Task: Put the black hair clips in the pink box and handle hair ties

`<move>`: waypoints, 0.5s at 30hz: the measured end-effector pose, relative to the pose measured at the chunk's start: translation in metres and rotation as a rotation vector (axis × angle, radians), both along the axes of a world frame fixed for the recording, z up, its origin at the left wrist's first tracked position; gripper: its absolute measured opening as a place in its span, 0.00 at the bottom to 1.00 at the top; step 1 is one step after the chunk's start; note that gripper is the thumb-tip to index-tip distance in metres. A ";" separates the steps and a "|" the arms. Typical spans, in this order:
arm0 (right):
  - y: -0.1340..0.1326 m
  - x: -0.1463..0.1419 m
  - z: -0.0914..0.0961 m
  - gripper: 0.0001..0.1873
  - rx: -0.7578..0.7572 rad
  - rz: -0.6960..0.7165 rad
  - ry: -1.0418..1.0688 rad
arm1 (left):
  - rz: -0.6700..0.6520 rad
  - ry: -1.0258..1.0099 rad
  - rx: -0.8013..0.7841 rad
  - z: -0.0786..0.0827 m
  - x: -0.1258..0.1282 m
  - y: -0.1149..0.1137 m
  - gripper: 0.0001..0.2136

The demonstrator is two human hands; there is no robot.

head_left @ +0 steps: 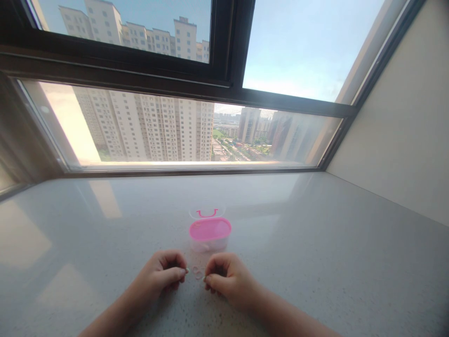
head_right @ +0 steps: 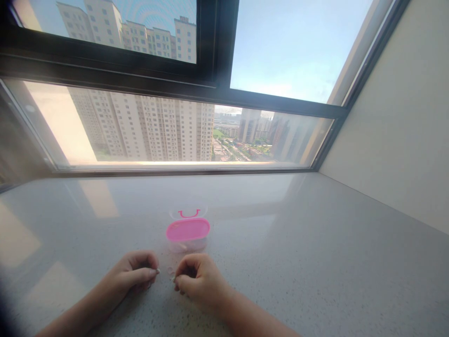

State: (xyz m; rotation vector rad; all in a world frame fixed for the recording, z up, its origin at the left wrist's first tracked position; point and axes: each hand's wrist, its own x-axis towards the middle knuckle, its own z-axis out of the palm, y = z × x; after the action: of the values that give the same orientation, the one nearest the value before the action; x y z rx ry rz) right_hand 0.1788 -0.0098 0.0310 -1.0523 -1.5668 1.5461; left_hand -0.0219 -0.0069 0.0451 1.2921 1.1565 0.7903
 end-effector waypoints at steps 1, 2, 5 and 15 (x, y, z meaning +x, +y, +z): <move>0.000 0.000 0.000 0.04 0.001 0.000 -0.002 | -0.002 -0.002 0.001 0.000 0.000 0.000 0.04; 0.000 0.000 -0.001 0.05 0.002 -0.001 -0.003 | -0.003 -0.001 0.002 0.000 0.000 0.000 0.04; 0.000 -0.001 -0.001 0.05 0.009 0.003 0.002 | 0.002 0.009 0.005 0.001 0.000 -0.001 0.03; 0.000 0.000 -0.001 0.06 0.031 0.002 -0.004 | 0.000 0.018 0.005 0.002 0.000 -0.001 0.04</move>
State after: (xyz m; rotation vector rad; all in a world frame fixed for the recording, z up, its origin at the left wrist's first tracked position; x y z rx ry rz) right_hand 0.1787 -0.0096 0.0302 -1.0375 -1.5896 1.5171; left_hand -0.0221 -0.0076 0.0466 1.3054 1.1694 0.7841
